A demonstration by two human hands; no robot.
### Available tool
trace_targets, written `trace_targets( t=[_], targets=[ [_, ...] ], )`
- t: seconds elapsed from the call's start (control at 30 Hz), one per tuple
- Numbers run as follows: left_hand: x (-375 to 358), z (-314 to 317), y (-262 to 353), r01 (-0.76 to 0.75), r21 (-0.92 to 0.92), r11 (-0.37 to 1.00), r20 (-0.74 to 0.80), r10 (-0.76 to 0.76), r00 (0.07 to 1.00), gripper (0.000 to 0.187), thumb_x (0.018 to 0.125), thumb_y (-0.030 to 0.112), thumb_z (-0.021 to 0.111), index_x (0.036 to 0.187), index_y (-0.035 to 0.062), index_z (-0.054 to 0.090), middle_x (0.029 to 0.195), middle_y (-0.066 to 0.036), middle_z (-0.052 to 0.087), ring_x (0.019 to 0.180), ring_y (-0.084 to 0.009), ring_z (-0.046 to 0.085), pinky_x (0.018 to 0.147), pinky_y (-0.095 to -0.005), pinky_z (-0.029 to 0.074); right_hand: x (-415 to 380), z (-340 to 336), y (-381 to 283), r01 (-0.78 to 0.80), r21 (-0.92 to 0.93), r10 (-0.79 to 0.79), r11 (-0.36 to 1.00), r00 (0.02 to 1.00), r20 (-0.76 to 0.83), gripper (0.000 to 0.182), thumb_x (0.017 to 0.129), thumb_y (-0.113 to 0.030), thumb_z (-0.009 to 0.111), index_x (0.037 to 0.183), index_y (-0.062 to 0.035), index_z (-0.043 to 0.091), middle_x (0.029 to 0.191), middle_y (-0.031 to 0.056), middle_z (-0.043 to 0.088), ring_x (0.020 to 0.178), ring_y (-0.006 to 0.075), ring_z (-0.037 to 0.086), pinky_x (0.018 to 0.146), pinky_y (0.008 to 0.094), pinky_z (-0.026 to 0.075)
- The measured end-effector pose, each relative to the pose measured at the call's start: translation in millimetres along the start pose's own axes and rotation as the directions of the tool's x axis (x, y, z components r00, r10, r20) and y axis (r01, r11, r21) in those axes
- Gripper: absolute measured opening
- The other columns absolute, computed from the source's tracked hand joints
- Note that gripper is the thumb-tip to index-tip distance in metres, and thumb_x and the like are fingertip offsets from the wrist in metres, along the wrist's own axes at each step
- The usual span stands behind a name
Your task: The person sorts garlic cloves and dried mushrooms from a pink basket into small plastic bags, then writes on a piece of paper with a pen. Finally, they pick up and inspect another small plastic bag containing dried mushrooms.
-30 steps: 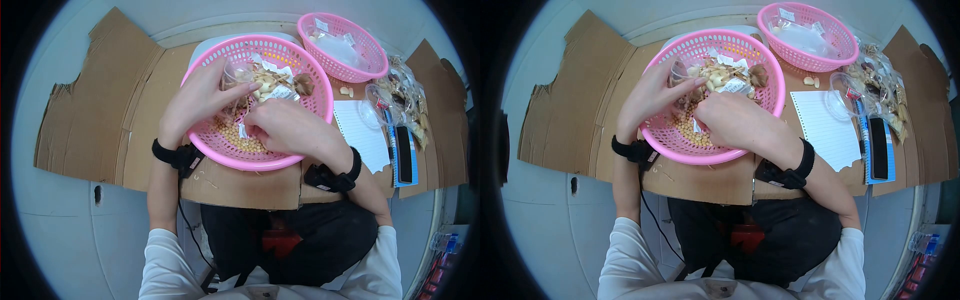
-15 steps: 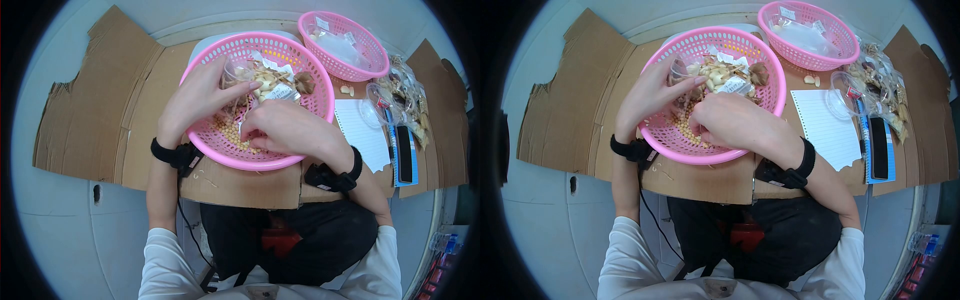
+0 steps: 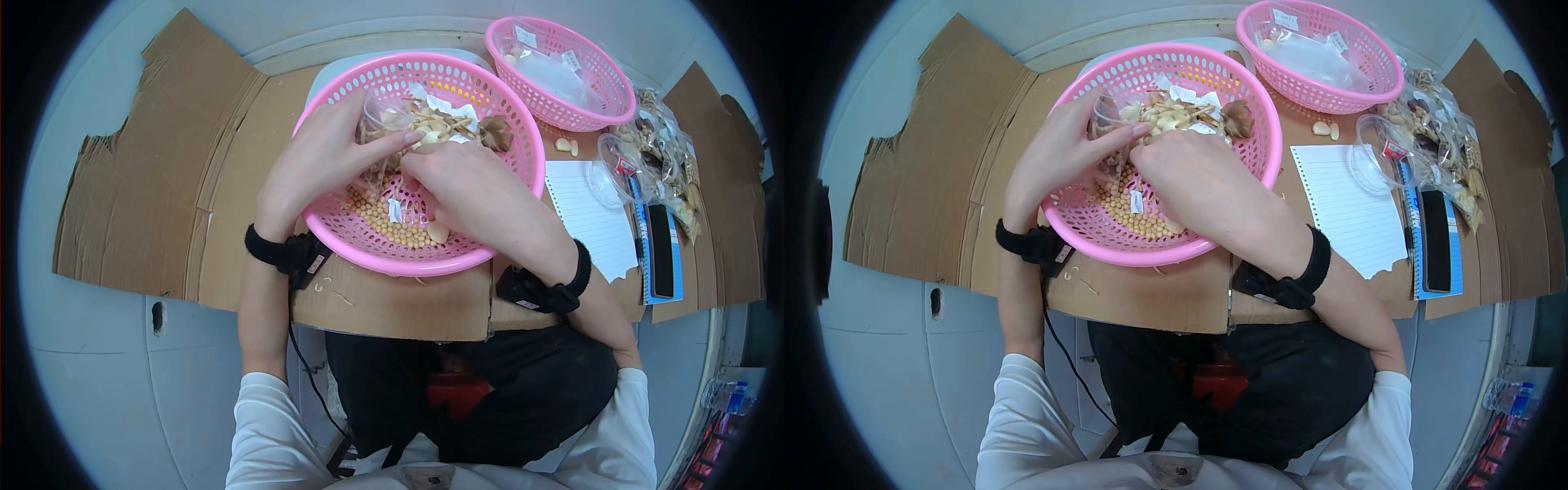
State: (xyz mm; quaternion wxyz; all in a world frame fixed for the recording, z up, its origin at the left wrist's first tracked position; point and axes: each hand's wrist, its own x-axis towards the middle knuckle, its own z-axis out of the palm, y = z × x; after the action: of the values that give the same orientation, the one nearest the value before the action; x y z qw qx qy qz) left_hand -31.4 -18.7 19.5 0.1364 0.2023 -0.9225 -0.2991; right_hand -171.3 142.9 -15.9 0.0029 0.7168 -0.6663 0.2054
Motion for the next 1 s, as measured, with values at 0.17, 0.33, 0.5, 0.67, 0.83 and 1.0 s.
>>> trace_targets(
  t=[0.17,0.33,0.5,0.67,0.83,1.0],
  targets=[
    [2.5,3.3,-9.0,-0.112,0.031,0.993,-0.053,0.113,0.992,0.054,0.092,0.044,0.081,0.110,-0.0047,0.065,0.086,-0.013,0.073,0.076,-0.0208,0.072,0.070,-0.0362,0.056,-0.6,2.8,2.0,0.047,0.064,-0.054,0.997,0.992,0.111,0.012,0.078,0.004,0.068,0.089,0.0041,0.070,0.083,0.0227,0.072,0.086,0.0399,0.074,0.074,0.0507,0.060],
    [1.2,2.5,-5.4,-0.103,0.017,0.995,-0.038,0.103,0.994,0.056,0.092,0.046,0.081,0.109,-0.0049,0.066,0.087,-0.014,0.073,0.077,-0.0214,0.071,0.072,-0.0367,0.056,-3.6,4.1,1.8,0.048,0.095,-0.061,0.994,0.988,0.142,0.009,0.084,0.001,0.066,0.092,0.0030,0.070,0.084,0.0222,0.072,0.087,0.0400,0.074,0.075,0.0507,0.059],
    [2.6,1.5,-7.6,-0.103,0.065,0.993,-0.028,0.105,0.994,0.054,0.092,0.045,0.081,0.108,-0.0044,0.065,0.085,-0.013,0.073,0.075,-0.0207,0.071,0.069,-0.0362,0.056,-2.3,4.0,3.1,0.053,0.090,-0.066,0.995,0.986,0.154,0.009,0.085,0.000,0.065,0.092,0.0032,0.070,0.085,0.0223,0.072,0.086,0.0403,0.074,0.075,0.0507,0.059],
    [1.1,2.1,-5.4,-0.071,0.030,0.997,-0.022,0.072,0.997,0.055,0.092,0.045,0.081,0.108,-0.0043,0.065,0.084,-0.014,0.072,0.074,-0.0206,0.071,0.068,-0.0358,0.055,-3.1,2.1,2.8,0.038,0.079,-0.051,0.996,0.984,0.168,0.009,0.084,0.001,0.065,0.092,0.0041,0.069,0.084,0.0233,0.072,0.086,0.0407,0.074,0.075,0.0508,0.059],
    [2.5,3.6,-10.1,-0.135,0.078,0.988,-0.049,0.139,0.989,0.055,0.093,0.044,0.081,0.112,-0.0050,0.065,0.085,-0.013,0.073,0.067,-0.0189,0.072,0.062,-0.0332,0.056,-1.2,1.2,2.2,-0.010,0.073,-0.005,0.997,0.978,0.207,0.013,0.089,-0.004,0.067,0.098,0.0058,0.064,0.086,0.0235,0.071,0.087,0.0430,0.071,0.080,0.0528,0.056],
    [2.0,3.1,-6.4,-0.096,0.006,0.995,-0.032,0.096,0.995,0.052,0.094,0.041,0.080,0.112,-0.0055,0.065,0.087,-0.013,0.073,0.070,-0.0194,0.071,0.065,-0.0343,0.055,-1.3,3.9,1.5,0.016,0.030,-0.016,0.999,1.000,0.011,0.014,0.081,0.004,0.066,0.094,0.0078,0.064,0.080,0.0252,0.070,0.081,0.0407,0.074,0.070,0.0492,0.060]
  ],
)
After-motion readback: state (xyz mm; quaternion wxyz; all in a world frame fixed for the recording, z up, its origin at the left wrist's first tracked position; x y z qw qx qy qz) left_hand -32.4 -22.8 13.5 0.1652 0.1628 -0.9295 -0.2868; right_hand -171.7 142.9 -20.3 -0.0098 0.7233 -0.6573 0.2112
